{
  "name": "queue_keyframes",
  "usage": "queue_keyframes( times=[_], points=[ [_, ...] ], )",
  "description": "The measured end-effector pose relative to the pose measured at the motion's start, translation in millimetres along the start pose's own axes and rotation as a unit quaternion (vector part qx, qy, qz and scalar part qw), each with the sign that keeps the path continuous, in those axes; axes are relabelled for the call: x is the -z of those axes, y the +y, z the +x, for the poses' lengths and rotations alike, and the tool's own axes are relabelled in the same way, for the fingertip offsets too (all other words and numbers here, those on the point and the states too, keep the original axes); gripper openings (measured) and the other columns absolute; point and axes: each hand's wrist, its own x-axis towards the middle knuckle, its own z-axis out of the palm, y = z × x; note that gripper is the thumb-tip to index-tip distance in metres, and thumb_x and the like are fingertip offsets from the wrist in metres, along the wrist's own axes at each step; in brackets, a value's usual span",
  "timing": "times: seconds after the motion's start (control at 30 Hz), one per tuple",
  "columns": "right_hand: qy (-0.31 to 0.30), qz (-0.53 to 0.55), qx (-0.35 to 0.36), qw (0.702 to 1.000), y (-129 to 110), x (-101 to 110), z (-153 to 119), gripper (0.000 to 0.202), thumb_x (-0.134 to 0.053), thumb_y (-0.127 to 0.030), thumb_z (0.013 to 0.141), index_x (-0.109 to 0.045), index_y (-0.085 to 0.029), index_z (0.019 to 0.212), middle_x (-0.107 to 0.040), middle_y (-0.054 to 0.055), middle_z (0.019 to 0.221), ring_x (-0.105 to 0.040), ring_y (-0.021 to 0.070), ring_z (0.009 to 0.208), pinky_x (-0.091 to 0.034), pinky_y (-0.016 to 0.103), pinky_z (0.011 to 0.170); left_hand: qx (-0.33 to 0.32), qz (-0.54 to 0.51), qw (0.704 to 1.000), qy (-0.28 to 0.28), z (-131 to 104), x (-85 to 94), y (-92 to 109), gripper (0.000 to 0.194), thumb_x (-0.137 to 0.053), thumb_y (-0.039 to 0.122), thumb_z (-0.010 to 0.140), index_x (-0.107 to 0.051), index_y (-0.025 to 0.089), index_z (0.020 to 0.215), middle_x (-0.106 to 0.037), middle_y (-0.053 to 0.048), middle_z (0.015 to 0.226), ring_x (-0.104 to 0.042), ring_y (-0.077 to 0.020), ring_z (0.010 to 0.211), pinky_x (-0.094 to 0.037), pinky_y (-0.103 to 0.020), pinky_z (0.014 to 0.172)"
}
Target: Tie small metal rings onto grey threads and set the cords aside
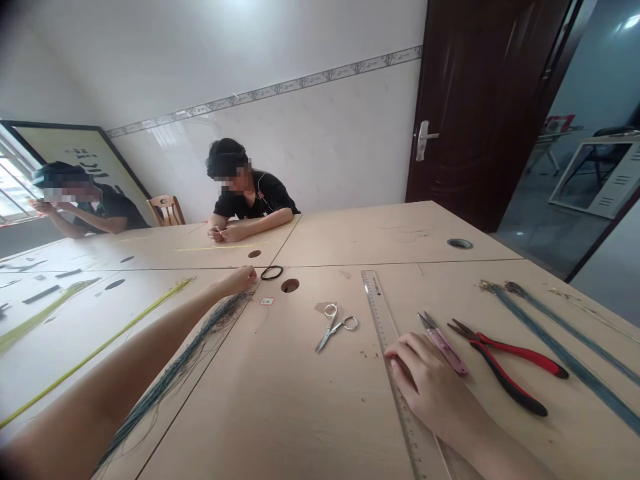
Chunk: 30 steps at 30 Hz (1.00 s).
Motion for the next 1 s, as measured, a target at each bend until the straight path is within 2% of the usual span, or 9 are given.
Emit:
queue_keyframes(
  times=[0.2, 0.4, 0.63, 0.7, 0.8, 0.9, 1.0],
  points=[
    [-0.004, 0.0, -0.007, 1.0, 0, 0, 0, 0.013, -0.038, -0.026, 0.09, -0.051, -0.025, 0.09, -0.056, 0.001, 0.092, -0.055, 0.0171, 0.088, -0.041, 0.034, 0.081, 0.045, -0.02, 0.999, 0.012, 2, 3.5, -6, 0.025, -0.051, 0.031, 0.089, -0.056, 0.012, 0.103, -0.06, -0.007, 0.098, -0.059, -0.0168, 0.085, -0.051, -0.036, 0.075],
    [-0.009, 0.014, -0.007, 1.0, 3, -4, -1, 0.015, -0.037, -0.025, 0.09, -0.052, -0.024, 0.092, -0.055, 0.004, 0.093, -0.054, 0.0185, 0.09, -0.043, 0.034, 0.079, 0.055, -0.071, 0.996, 0.027, -1, 8.7, -11, 0.024, -0.052, 0.031, 0.088, -0.058, 0.011, 0.099, -0.06, -0.006, 0.097, -0.059, -0.0175, 0.086, -0.051, -0.035, 0.075],
    [0.022, 0.015, 0.005, 1.0, 2, -4, 1, 0.015, -0.04, -0.024, 0.088, -0.055, -0.023, 0.09, -0.057, 0.004, 0.09, -0.055, 0.0197, 0.088, -0.044, 0.033, 0.075, 0.054, -0.139, 0.988, 0.042, -13, 28.4, -12, 0.026, -0.051, 0.029, 0.089, -0.054, 0.012, 0.108, -0.06, -0.005, 0.092, -0.06, -0.0131, 0.073, -0.053, -0.029, 0.065],
    [0.027, 0.013, 0.008, 1.0, 1, -2, 1, 0.016, -0.04, -0.024, 0.088, -0.055, -0.022, 0.088, -0.057, 0.004, 0.089, -0.055, 0.0193, 0.087, -0.044, 0.033, 0.075, 0.059, -0.149, 0.985, 0.07, -18, 40.2, -11, 0.026, -0.052, 0.029, 0.088, -0.054, 0.012, 0.107, -0.06, -0.005, 0.091, -0.059, -0.0128, 0.072, -0.053, -0.029, 0.064],
    [0.03, 0.011, 0.016, 0.999, 1, -1, 2, 0.015, -0.04, -0.024, 0.088, -0.055, -0.022, 0.087, -0.057, 0.003, 0.088, -0.055, 0.0189, 0.086, -0.043, 0.034, 0.076, 0.073, -0.154, 0.974, 0.146, -26, 67.0, -8, 0.024, -0.053, 0.029, 0.088, -0.056, 0.011, 0.104, -0.061, -0.005, 0.089, -0.06, -0.0135, 0.074, -0.052, -0.03, 0.066],
    [0.038, 0.013, 0.027, 0.999, 2, -1, 3, 0.015, -0.041, -0.023, 0.087, -0.056, -0.022, 0.087, -0.058, 0.003, 0.089, -0.055, 0.0187, 0.088, -0.044, 0.033, 0.077, 0.078, -0.156, 0.955, 0.238, -40, 104.8, -3, 0.024, -0.055, 0.028, 0.087, -0.057, 0.011, 0.103, -0.061, -0.005, 0.092, -0.06, -0.0147, 0.078, -0.052, -0.032, 0.071],
    [0.041, 0.008, 0.037, 0.998, 3, -1, 4, 0.016, -0.04, -0.022, 0.086, -0.056, -0.022, 0.086, -0.059, 0.003, 0.089, -0.056, 0.0189, 0.089, -0.044, 0.033, 0.077, 0.078, -0.154, 0.935, 0.31, -63, 150.8, 5, 0.022, -0.057, 0.026, 0.085, -0.058, 0.01, 0.099, -0.062, -0.005, 0.089, -0.06, -0.0142, 0.077, -0.051, -0.032, 0.07]
  ],
)
